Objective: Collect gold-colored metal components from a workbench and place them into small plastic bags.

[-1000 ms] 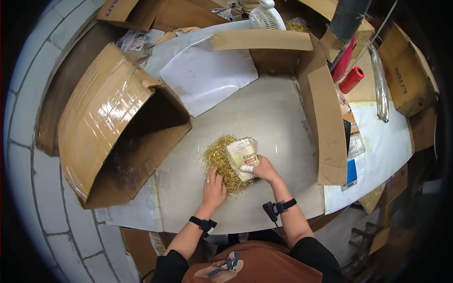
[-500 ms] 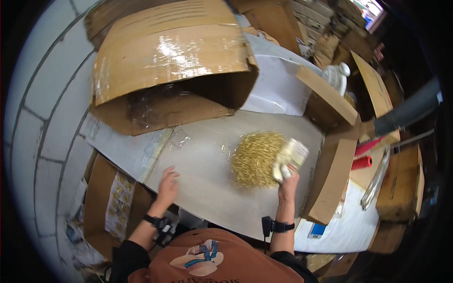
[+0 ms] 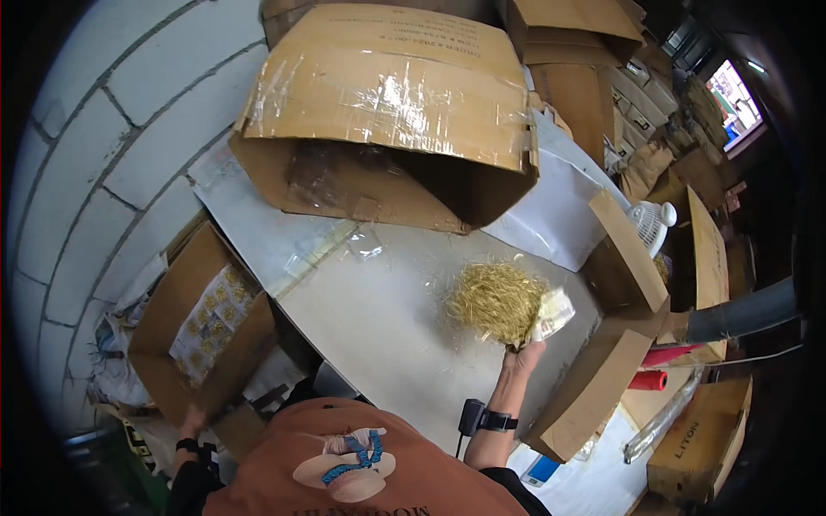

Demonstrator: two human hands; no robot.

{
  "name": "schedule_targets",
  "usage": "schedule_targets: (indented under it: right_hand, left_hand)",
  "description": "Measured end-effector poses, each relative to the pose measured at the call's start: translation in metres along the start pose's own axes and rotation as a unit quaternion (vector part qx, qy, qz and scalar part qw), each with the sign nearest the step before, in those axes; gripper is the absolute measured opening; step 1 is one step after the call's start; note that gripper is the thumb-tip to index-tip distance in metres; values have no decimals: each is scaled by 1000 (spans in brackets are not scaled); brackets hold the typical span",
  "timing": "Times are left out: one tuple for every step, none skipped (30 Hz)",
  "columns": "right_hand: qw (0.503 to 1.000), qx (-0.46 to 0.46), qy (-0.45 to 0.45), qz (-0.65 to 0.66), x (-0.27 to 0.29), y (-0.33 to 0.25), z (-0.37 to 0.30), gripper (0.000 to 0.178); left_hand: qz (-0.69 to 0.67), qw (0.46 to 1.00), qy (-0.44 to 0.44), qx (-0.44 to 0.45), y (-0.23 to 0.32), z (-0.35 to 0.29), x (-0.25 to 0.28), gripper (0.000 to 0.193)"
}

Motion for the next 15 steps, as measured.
schedule_targets:
  right_hand:
    - [999, -4, -10, 44, -5, -2, -6, 40]
    - [992, -78, 51, 84, 13, 19, 2, 38]
    - [992, -80, 47, 87, 10, 25, 0, 38]
    - [990, -59, 9, 128, -5, 31, 2, 38]
    - [984, -38, -30, 170, -20, 35, 3, 37]
    - [974, -56, -30, 218, -40, 20, -14, 38]
    - [973, -55, -31, 223, -39, 29, -15, 38]
    - [972, -129, 44, 192, -32, 48, -15, 40]
    - [959, -204, 120, 159, -25, 66, -18, 42]
    - [952, -225, 113, 175, -41, 76, -6, 43]
    - [951, -225, 111, 178, -45, 75, -7, 43]
    - [949, -184, 37, 255, -68, 55, -15, 39]
    - [933, -135, -31, 333, -90, 34, -26, 35]
    - [955, -132, -5, 267, -110, 23, -35, 29]
    - [954, -123, 5, 274, -97, 44, -28, 29]
  left_hand:
    - [1, 1000, 5, -2, 12, -17, -4, 24]
    - [42, 999, -9, -4, 28, -28, -9, 24]
    - [75, 997, -14, 2, 33, -38, -14, 25]
    - [65, 998, 2, -4, 23, -33, -20, 24]
    - [57, 998, 10, -6, 22, -22, -23, 24]
    - [105, 994, -16, -20, 52, -27, -30, 21]
    - [160, 985, -42, -41, 84, -30, -32, 18]
    - [164, 985, -39, -43, 100, -31, -35, 18]
    - [116, 987, -57, -96, 112, -31, -41, 17]
    - [62, 984, -73, -150, 125, -28, -48, 16]
    - [64, 984, -69, -153, 136, -30, -47, 16]
    - [78, 985, -70, -136, 143, -36, -48, 16]
    - [98, 985, -76, -123, 149, -40, -44, 16]
    - [106, 984, -72, -122, 143, -34, -40, 16]
    - [105, 982, -45, -151, 129, -22, -40, 17]
Point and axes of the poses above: each hand's wrist, its own z-axis towards the middle knuckle, its own x-axis out of the back of the hand, y = z × x, the point moved 1 cm from there along z, towards the middle knuckle, and after that the axes turned 13 degrees about -y, right-handed, at the moved point
